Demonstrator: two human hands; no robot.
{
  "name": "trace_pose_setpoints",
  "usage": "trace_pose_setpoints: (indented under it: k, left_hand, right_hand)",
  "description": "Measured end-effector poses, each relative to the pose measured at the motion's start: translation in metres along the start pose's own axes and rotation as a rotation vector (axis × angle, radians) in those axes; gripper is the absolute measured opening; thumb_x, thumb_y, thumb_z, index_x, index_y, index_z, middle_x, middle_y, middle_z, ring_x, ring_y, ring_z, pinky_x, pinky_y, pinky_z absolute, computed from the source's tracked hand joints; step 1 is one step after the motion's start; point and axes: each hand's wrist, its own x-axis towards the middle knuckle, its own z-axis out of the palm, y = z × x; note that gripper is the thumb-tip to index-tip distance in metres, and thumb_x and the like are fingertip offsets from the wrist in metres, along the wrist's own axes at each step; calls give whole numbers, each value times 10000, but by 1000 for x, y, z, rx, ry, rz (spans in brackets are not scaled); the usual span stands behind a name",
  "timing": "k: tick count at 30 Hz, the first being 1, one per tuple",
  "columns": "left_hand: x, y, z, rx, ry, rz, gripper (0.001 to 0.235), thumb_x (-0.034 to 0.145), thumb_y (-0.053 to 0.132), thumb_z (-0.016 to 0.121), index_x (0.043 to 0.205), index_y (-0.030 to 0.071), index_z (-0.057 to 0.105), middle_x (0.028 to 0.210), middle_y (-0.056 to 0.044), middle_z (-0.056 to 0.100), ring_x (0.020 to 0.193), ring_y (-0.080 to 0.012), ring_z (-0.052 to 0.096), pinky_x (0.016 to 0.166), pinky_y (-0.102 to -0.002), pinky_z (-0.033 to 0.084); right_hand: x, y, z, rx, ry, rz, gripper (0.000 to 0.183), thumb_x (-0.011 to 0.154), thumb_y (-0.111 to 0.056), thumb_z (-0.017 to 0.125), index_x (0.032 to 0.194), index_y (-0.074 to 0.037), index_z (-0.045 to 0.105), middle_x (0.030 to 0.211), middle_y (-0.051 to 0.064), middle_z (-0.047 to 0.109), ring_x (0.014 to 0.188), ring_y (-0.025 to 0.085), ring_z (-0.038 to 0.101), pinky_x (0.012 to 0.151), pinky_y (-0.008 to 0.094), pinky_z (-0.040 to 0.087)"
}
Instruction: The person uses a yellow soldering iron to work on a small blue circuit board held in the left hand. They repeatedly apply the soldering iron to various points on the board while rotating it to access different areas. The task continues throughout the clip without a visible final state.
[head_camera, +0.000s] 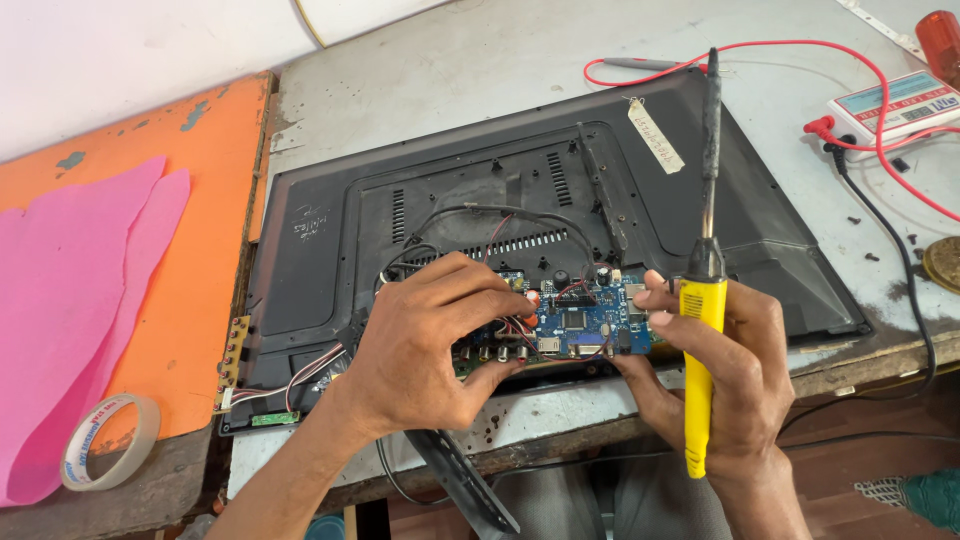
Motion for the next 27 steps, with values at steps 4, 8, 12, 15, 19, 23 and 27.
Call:
trace_pose_setpoints:
  k: [4, 8, 12, 15, 19, 23, 27]
  left_hand:
    - [0, 0, -3, 5, 1, 46, 473, 621, 217, 907, 1034, 63, 734, 963, -52, 721, 912, -239, 676, 753, -347, 559]
    - [1, 1, -2, -10, 3, 29, 476, 653, 258, 900, 1055, 66, 734, 981, -41, 727, 928, -237, 684, 754, -344, 560]
    - [2, 1, -4, -35, 4, 26, 465, 638, 249, 909, 1038, 80, 745, 992, -43, 723, 917, -222, 682, 745, -330, 564]
    - [2, 2, -3, -29, -6, 20, 475, 604, 209, 913, 1030, 83, 746, 974, -31, 724, 909, -209, 682, 726, -321, 562]
    - [2, 0, 0, 26, -22, 13, 470, 577, 181, 930, 1004, 96, 751, 913, -15, 721, 882, -195, 678, 673, -314, 548]
    - [0, -3, 3, 61, 8, 44, 478, 562, 107, 889, 1016, 95, 739, 885, -22, 706, 867, -189, 676, 650, -307, 550]
    - [-3, -4, 5, 96, 65, 92, 440, 562, 22, 844, 976, 92, 709, 859, -29, 691, 852, -207, 671, 631, -319, 539]
  right_hand:
    - [-2, 0, 0, 30, -13, 23, 675, 716, 16, 909, 1233, -113, 496, 1259, 167, 507, 1183, 317, 704, 934, 357, 612]
    - [-2, 1, 1, 24, -3, 13, 676, 723, 23, 910, 1240, -118, 498, 1264, 155, 510, 1163, 294, 704, 956, 369, 602]
    - [-2, 1, 0, 31, -14, 33, 668, 721, 29, 906, 1231, -116, 500, 1277, 164, 510, 1176, 310, 706, 967, 372, 595]
    - [0, 1, -1, 18, -29, 18, 674, 696, 22, 908, 1218, -109, 501, 1284, 173, 513, 1169, 310, 705, 960, 370, 630]
    - [0, 1, -3, 23, -37, -14, 661, 663, 36, 908, 1171, -98, 508, 1235, 165, 539, 1116, 314, 694, 949, 399, 634]
    - [1, 0, 0, 59, -21, -29, 660, 710, 45, 903, 1210, -111, 503, 1255, 165, 516, 1139, 288, 701, 976, 396, 602]
    - [8, -8, 0, 9, 20, 13, 686, 656, 26, 913, 1182, -72, 484, 1198, 198, 504, 1092, 313, 700, 988, 447, 632]
